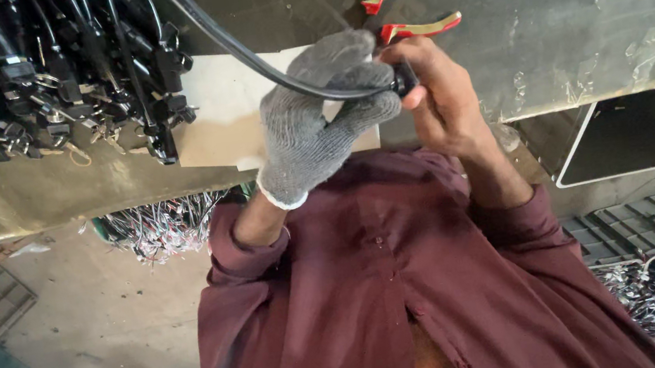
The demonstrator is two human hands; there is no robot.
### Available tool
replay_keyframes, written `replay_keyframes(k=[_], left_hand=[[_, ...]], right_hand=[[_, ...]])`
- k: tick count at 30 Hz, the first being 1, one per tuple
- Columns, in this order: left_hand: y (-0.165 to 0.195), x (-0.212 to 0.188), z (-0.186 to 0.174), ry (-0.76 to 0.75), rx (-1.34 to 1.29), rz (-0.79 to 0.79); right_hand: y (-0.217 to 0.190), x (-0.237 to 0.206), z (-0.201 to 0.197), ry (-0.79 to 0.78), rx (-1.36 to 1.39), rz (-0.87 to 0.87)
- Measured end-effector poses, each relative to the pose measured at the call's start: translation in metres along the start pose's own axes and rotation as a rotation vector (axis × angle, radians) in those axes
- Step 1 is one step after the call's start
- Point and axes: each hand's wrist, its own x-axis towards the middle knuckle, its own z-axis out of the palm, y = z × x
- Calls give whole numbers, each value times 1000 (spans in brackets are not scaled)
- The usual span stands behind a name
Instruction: The person holds a black cable against the workbench and uses pliers to strip insulation from its end, pulling off the cut jacket to expose inner colored wires. They repeat the stripping process on the cable end, repositioning the cable and pliers several times.
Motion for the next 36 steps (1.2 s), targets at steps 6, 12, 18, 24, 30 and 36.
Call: replay_keyframes(k=[6, 12, 18, 24, 30, 36], left_hand=[[15, 22, -11, -210, 9, 66], [15, 26, -16, -292, 12, -65], [7, 23, -11, -197, -58, -23], [-9, 9, 1, -146, 111, 145], [-11, 5, 10, -123, 168, 238], [-9, 4, 17, -143, 226, 250]], right_hand=[[6, -10, -4, -34, -29, 48], [5, -12, -4, -50, -34, 27], [2, -20, 4, -18, -8, 41], [2, -26, 24, 188, 378, 315], [12, -34, 26, 182, 320, 341], [21, -30, 15, 93, 724, 571]])
